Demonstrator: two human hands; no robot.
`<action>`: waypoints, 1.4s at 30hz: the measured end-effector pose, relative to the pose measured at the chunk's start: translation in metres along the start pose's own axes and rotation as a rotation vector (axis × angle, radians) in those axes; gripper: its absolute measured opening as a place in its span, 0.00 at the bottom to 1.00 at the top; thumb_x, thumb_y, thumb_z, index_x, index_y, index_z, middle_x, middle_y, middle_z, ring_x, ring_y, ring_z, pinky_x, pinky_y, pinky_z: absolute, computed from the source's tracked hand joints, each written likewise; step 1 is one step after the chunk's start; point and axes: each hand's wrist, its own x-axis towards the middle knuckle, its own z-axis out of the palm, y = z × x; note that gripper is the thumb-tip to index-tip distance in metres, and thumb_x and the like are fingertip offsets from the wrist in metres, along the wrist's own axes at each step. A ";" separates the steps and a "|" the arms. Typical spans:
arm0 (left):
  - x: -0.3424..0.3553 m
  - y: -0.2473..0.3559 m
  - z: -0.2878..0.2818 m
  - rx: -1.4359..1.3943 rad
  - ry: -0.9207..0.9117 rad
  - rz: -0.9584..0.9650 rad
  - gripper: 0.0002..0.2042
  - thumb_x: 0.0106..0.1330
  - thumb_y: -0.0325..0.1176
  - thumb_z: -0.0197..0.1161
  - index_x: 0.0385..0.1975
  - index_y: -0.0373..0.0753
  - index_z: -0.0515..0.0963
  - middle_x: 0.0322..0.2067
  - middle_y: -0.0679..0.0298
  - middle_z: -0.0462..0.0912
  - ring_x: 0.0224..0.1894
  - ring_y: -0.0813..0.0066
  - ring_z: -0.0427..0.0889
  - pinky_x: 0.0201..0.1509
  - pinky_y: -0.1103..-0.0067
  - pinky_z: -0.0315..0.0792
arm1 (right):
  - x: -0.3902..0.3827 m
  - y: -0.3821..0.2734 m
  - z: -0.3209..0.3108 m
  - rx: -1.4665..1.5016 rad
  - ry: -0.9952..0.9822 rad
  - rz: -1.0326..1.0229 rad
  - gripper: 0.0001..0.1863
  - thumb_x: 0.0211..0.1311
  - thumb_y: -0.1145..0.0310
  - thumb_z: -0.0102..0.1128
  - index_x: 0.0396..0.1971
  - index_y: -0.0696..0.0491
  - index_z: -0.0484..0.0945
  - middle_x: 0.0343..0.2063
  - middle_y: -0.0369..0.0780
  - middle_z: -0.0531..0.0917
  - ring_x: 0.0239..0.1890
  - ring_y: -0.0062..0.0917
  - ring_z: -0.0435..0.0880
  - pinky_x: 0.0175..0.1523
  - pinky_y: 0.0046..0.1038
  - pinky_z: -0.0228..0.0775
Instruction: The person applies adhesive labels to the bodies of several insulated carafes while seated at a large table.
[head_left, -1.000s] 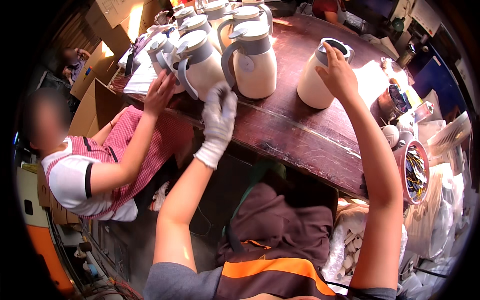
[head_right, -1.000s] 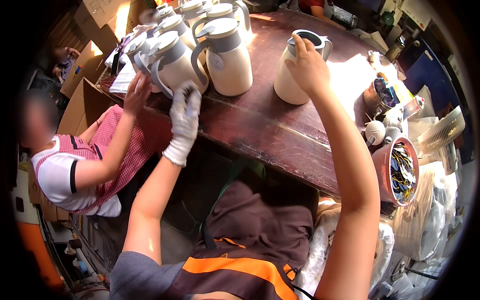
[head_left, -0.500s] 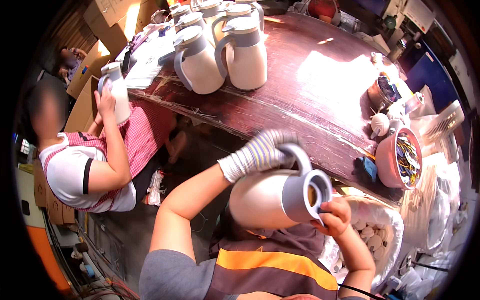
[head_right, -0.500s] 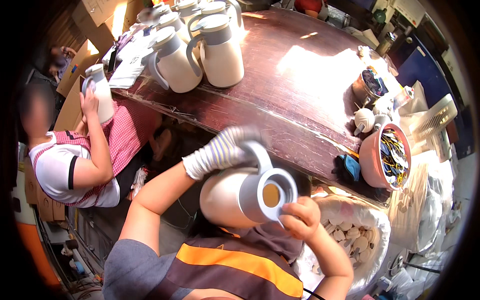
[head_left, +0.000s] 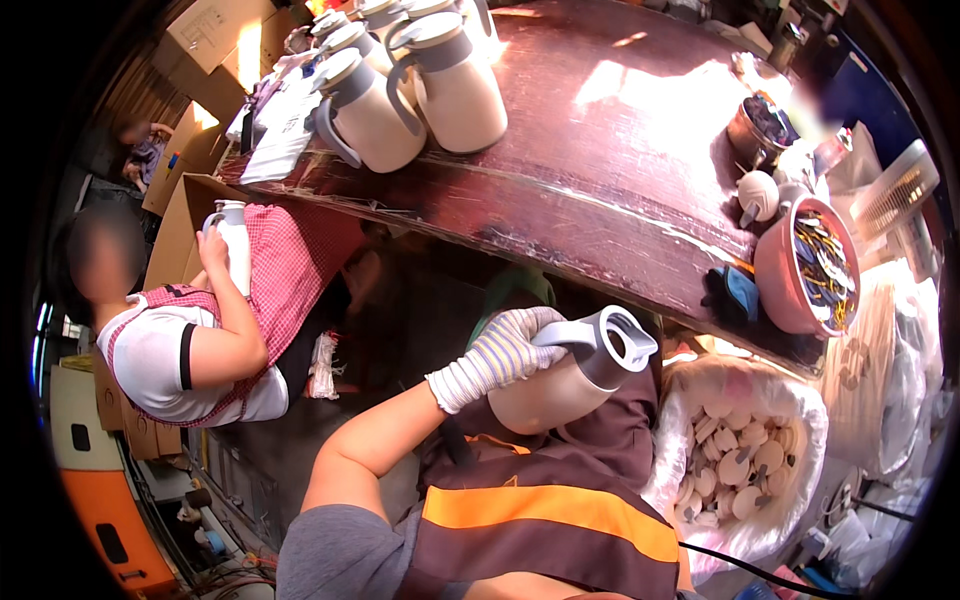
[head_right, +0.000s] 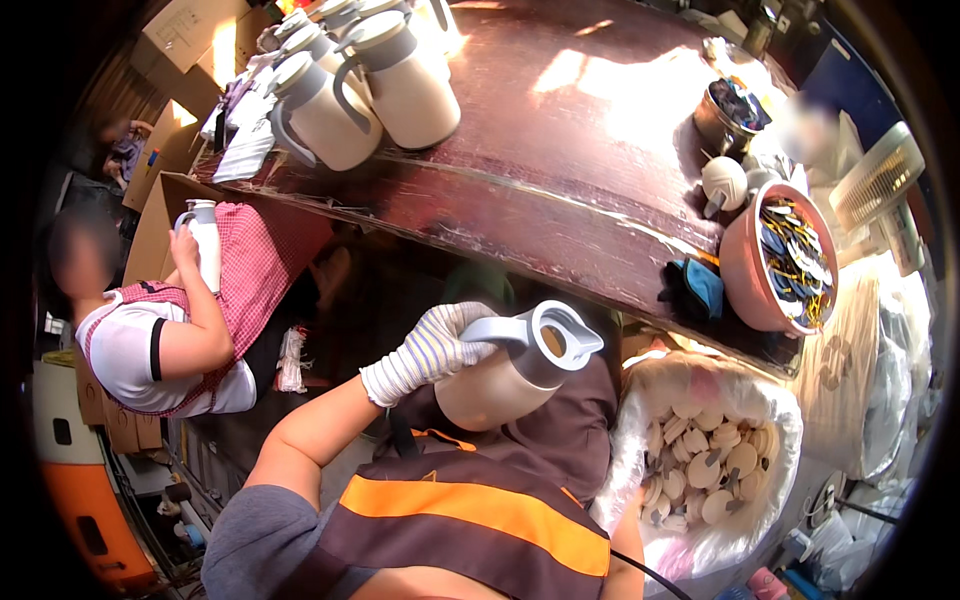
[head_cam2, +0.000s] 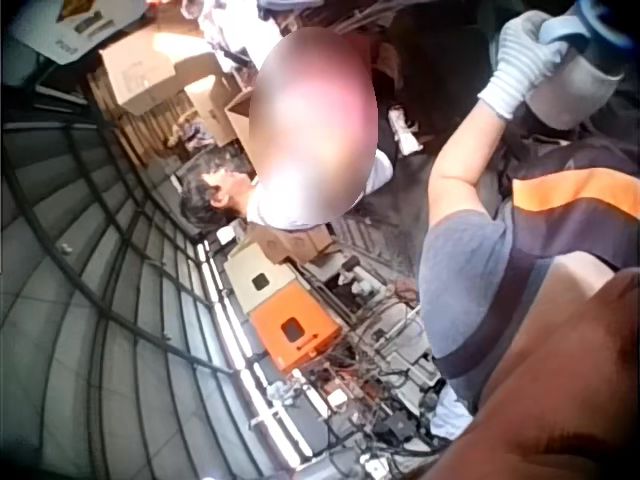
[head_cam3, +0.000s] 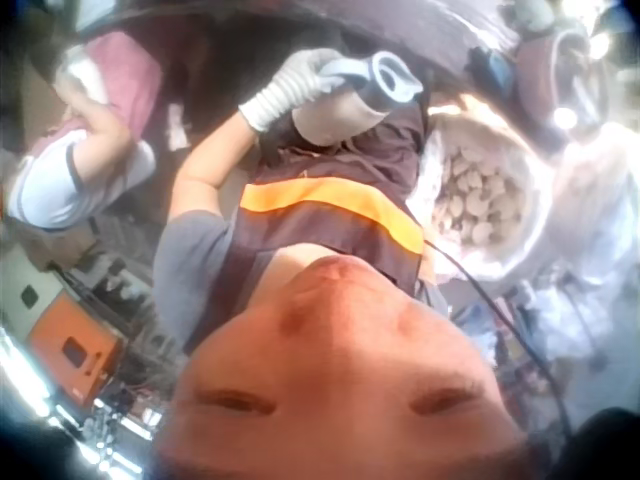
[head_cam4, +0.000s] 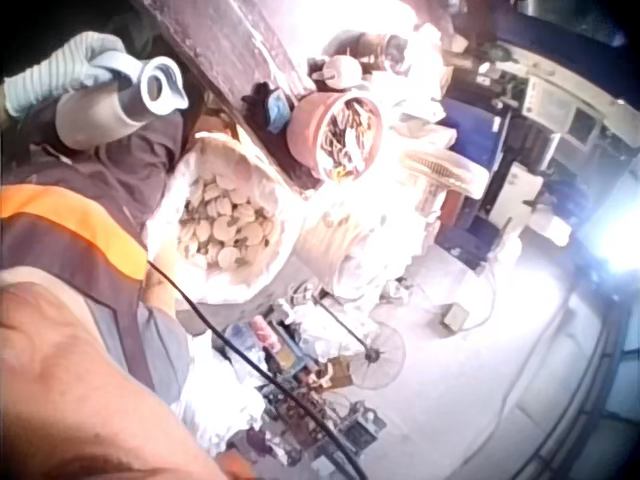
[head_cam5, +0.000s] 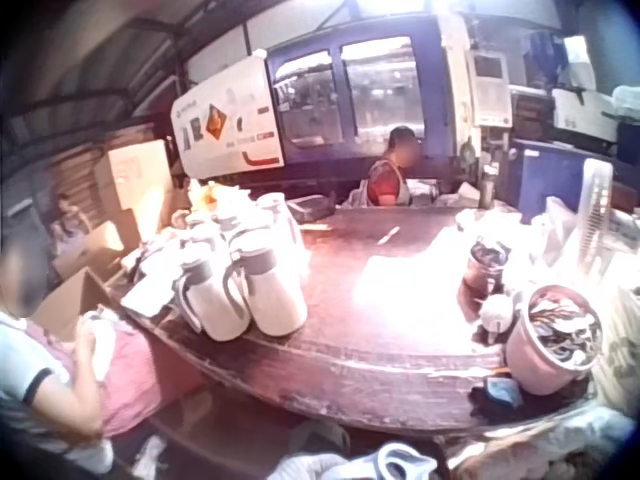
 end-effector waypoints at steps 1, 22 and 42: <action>0.000 0.001 0.002 0.010 0.003 -0.029 0.13 0.58 0.30 0.65 0.44 0.41 0.78 0.24 0.74 0.78 0.18 0.90 0.69 0.22 0.88 0.64 | 0.001 -0.002 0.004 0.003 0.002 0.002 0.19 0.57 0.66 0.58 0.47 0.59 0.77 0.45 0.50 0.81 0.47 0.41 0.80 0.51 0.33 0.71; -0.010 0.001 0.004 -0.027 0.031 -0.033 0.15 0.53 0.22 0.64 0.42 0.33 0.77 0.35 0.68 0.81 0.39 0.83 0.77 0.46 0.82 0.73 | -0.003 0.033 -0.088 -0.235 -0.239 -0.067 0.17 0.49 0.65 0.62 0.39 0.55 0.84 0.40 0.49 0.83 0.45 0.43 0.82 0.51 0.33 0.73; -0.034 0.006 -0.007 0.095 0.003 0.123 0.19 0.55 0.26 0.65 0.48 0.35 0.77 0.34 0.65 0.83 0.36 0.82 0.79 0.42 0.82 0.74 | -0.122 -0.263 -0.357 0.371 0.149 -1.243 0.33 0.50 0.58 0.68 0.55 0.54 0.70 0.59 0.51 0.71 0.61 0.40 0.71 0.62 0.37 0.63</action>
